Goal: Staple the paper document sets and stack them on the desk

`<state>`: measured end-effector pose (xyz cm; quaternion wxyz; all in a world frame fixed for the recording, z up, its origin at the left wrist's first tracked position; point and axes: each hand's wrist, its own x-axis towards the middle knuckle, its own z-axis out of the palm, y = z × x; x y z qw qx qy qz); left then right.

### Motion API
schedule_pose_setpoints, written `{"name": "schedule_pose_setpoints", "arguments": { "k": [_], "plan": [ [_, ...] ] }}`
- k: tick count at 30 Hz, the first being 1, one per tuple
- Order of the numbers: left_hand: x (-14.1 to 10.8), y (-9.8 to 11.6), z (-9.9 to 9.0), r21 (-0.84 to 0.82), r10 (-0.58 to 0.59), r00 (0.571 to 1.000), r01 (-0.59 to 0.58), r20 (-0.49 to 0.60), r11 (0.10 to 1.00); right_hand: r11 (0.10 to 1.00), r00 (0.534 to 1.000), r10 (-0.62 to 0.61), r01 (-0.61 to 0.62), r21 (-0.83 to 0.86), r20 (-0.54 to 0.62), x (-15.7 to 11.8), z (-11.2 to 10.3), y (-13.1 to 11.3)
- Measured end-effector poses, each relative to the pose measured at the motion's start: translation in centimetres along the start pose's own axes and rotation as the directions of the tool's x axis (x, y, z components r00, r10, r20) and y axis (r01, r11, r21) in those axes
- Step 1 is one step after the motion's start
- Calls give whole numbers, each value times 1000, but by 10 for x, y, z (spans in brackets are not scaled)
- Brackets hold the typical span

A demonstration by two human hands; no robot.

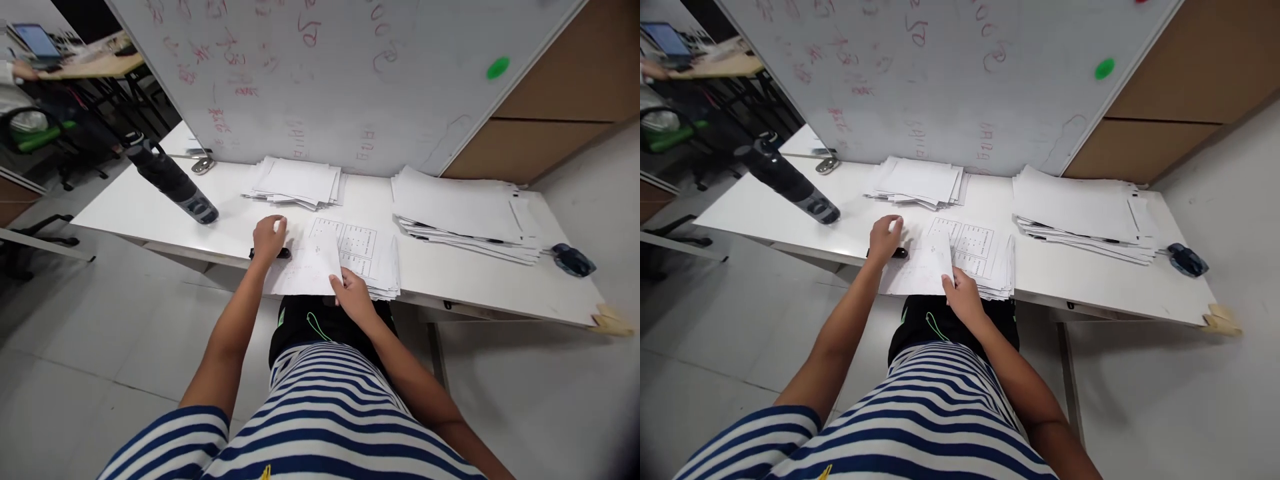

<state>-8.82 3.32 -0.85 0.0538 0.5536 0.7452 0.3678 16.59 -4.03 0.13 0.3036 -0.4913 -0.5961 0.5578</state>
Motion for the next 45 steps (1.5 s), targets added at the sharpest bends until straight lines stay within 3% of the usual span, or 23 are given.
{"name": "schedule_pose_setpoints", "arguments": {
  "k": [3,5,12,16,19,24,32,34,36,38,40,42,45],
  "plan": [
    [-8,1,-12,-201,-21,982,-17,-187,979,1000,1000,3,-3,11,0,5,-5,-1],
    [-12,1,-16,-233,-28,976,-25,-218,972,999,1000,14,-14,29,4,7,-16,-3],
    [-7,-1,-14,-134,-149,989,148,7,980,998,998,50,-50,35,26,-13,-71,-18],
    [-3,-1,-16,-55,-199,974,206,108,977,993,995,8,4,115,-100,-25,-87,-7],
    [-2,0,-17,-34,-213,968,220,131,975,971,974,45,9,237,-221,-24,-90,10],
    [-1,1,-16,57,-228,952,221,203,974,958,973,110,-50,281,-203,-22,-85,26],
    [0,3,-17,82,-239,946,226,220,971,961,969,114,-51,272,-220,-18,-82,22],
    [0,3,-17,79,-236,947,223,219,972,982,948,83,-26,186,-306,-14,-84,19],
    [1,3,-17,75,-229,949,218,216,973,997,912,22,-49,-57,-409,-9,-86,17],
    [1,2,-16,65,-220,955,211,199,975,915,896,-31,-153,-374,-443,-4,-86,15],
    [-1,2,-15,52,-209,964,203,163,978,765,904,-20,-261,-589,-427,-1,-87,15],
    [-4,3,-13,59,-195,976,190,95,980,669,903,21,-332,-665,-430,0,-89,19],
    [-12,6,-9,122,-159,986,164,-47,979,655,848,23,-412,-633,-529,2,-102,31]
  ]
}}
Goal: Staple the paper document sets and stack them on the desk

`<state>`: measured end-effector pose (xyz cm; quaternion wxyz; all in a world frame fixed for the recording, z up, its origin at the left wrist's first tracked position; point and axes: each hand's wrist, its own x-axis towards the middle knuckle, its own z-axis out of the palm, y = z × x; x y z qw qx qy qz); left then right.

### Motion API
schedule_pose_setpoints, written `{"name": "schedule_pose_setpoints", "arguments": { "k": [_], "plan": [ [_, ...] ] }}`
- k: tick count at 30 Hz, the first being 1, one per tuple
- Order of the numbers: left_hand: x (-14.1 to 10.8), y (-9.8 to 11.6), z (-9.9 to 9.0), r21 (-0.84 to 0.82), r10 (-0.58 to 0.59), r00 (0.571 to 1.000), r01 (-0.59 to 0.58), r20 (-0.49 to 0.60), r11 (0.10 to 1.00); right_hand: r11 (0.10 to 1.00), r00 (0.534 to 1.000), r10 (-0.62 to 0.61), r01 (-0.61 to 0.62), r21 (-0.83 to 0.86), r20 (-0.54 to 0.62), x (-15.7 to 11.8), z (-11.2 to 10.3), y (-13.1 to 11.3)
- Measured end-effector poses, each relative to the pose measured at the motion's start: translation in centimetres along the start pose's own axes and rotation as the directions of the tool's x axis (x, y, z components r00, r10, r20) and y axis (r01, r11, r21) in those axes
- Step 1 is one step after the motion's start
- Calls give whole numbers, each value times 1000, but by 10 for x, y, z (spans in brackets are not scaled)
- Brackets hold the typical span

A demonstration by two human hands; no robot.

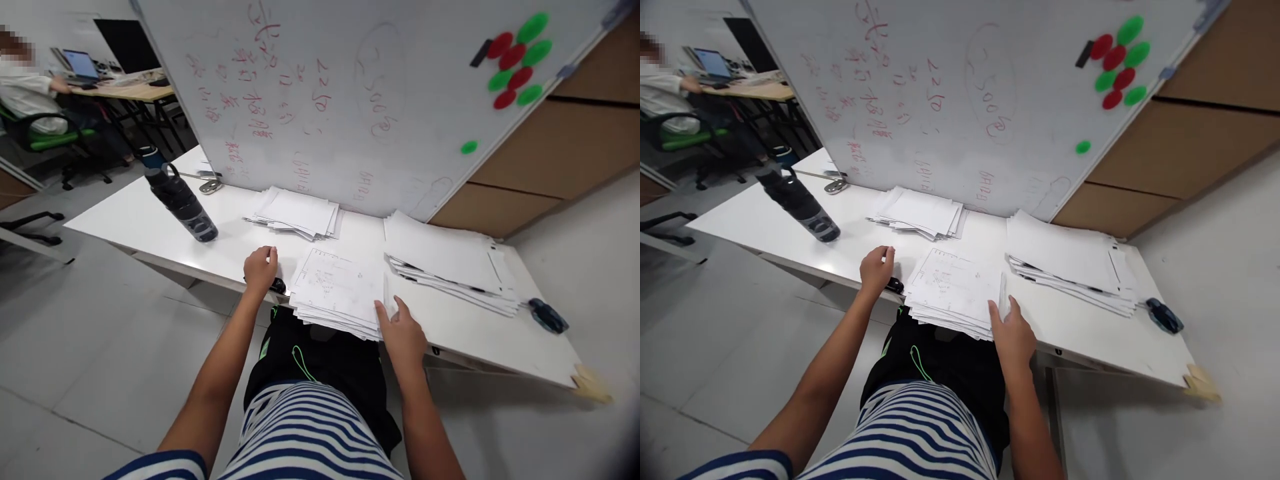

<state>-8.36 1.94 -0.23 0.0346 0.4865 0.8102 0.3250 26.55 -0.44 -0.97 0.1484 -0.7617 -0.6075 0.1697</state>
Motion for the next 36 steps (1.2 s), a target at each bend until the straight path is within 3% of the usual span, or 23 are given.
{"name": "schedule_pose_setpoints", "arguments": {
  "k": [6,10,14,17,21,24,29,32,36],
  "plan": [
    [-5,2,5,-51,-19,977,9,-213,999,990,982,113,-97,105,-151,38,12,30],
    [12,5,10,-54,-13,977,2,-214,999,992,975,107,-93,83,-193,45,22,31],
    [38,8,14,-39,16,989,-22,-145,999,994,963,99,-85,67,-252,41,27,27],
    [55,11,15,45,113,993,-112,-19,993,996,956,77,-63,59,-282,40,28,27],
    [76,23,19,141,289,944,-311,156,940,998,946,49,-31,61,-321,41,31,28],
    [96,42,33,153,343,898,-393,275,907,997,941,42,-17,79,-337,43,33,28],
    [121,67,75,216,248,870,-364,427,906,994,943,55,-20,110,-327,44,33,29],
    [125,65,95,272,202,860,-358,468,893,992,944,48,-7,126,-327,45,33,29],
    [128,54,104,268,197,844,-366,499,891,990,933,55,-3,144,-354,47,36,32]
  ]
}}
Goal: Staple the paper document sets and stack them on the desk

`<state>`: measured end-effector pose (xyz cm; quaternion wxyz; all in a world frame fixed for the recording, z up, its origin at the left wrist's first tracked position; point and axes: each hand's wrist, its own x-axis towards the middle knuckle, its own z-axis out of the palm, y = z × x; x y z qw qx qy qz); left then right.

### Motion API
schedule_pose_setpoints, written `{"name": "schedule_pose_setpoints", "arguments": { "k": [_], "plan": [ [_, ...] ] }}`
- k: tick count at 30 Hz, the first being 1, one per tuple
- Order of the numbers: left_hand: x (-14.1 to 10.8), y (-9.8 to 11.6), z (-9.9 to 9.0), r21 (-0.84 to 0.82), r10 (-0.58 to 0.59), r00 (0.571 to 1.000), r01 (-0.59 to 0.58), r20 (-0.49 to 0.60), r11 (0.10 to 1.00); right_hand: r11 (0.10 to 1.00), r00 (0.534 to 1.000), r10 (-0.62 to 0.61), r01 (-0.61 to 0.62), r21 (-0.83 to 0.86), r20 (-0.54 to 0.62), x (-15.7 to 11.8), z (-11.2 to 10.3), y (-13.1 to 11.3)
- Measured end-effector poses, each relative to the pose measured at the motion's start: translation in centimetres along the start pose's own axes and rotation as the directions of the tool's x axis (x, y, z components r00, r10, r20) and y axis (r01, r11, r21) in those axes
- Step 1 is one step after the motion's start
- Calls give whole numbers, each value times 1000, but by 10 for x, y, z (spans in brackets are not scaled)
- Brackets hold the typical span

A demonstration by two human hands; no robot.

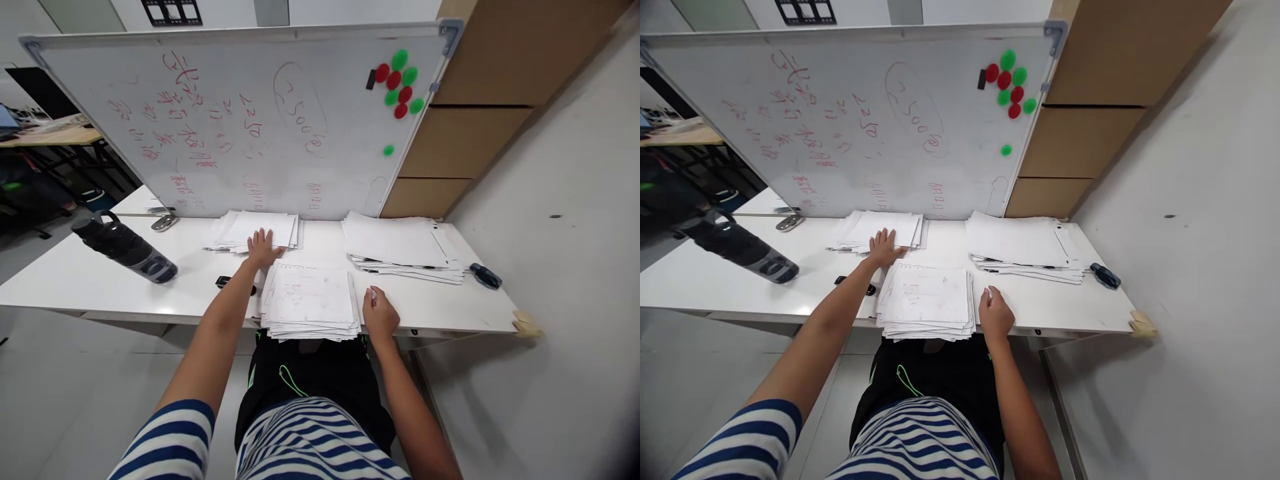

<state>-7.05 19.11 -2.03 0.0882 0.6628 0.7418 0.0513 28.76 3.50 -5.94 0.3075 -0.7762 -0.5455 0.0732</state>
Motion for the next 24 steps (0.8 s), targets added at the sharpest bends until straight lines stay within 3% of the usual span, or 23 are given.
{"name": "schedule_pose_setpoints", "arguments": {
  "k": [9,13,20,24],
  "plan": [
    [9,-5,0,2,-47,996,46,82,999,999,998,-24,25,24,-50,0,5,4],
    [12,-3,-2,-104,-77,994,85,73,991,1000,999,-1,2,30,-39,1,3,1],
    [14,1,-37,-418,-132,991,114,-15,901,999,1000,2,-1,33,-19,3,0,-1],
    [-1,7,-56,-580,-162,981,71,-106,811,999,1000,-20,21,39,-18,1,2,0]
  ]
}}
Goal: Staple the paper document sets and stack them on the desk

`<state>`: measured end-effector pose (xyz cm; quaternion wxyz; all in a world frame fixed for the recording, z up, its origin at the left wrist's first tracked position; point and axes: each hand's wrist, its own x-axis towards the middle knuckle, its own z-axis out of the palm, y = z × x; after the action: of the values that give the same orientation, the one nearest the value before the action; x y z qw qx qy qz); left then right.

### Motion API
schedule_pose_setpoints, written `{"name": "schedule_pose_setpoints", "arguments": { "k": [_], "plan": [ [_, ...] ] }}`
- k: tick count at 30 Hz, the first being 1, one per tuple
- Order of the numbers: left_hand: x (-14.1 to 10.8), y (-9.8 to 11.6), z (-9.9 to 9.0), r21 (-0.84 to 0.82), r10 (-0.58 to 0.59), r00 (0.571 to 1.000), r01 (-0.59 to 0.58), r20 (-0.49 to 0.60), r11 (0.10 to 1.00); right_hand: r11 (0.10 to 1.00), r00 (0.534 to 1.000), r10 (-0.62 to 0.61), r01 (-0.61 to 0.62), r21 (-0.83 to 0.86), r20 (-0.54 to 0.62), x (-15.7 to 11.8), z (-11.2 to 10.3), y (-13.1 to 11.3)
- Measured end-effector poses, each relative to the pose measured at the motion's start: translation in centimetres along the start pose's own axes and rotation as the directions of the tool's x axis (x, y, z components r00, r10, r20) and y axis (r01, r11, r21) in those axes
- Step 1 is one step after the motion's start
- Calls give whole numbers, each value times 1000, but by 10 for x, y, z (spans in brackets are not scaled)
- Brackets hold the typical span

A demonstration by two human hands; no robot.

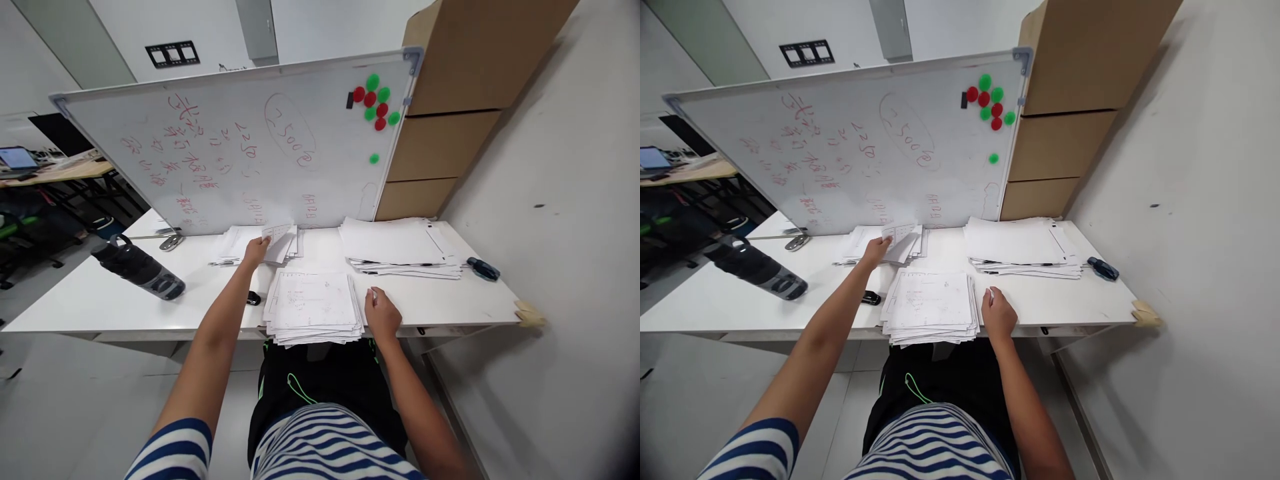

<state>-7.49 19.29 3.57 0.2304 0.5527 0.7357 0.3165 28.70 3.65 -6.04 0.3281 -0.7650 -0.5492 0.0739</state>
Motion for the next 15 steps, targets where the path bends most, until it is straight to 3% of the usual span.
{"name": "schedule_pose_setpoints", "arguments": {
  "k": [4,5,8,10,12,15],
  "plan": [
    [-40,22,-7,-198,86,995,-94,-45,976,1000,1000,-6,5,28,31,3,-2,1],
    [-54,30,-9,-310,116,992,-125,-47,942,999,999,-1,-2,52,51,4,-4,1],
    [-103,55,-19,-508,155,987,-151,-36,848,963,990,27,-62,261,138,5,-15,-1],
    [-134,69,-25,-576,159,986,-157,-47,802,859,979,3,-108,501,205,-3,-25,-6],
    [-159,79,-26,-652,154,985,-170,-82,739,699,959,-89,-134,703,271,-21,-33,-14],
    [-181,83,-15,-742,89,981,-191,-175,643,506,907,-193,-233,830,373,-55,-42,-34]
  ]
}}
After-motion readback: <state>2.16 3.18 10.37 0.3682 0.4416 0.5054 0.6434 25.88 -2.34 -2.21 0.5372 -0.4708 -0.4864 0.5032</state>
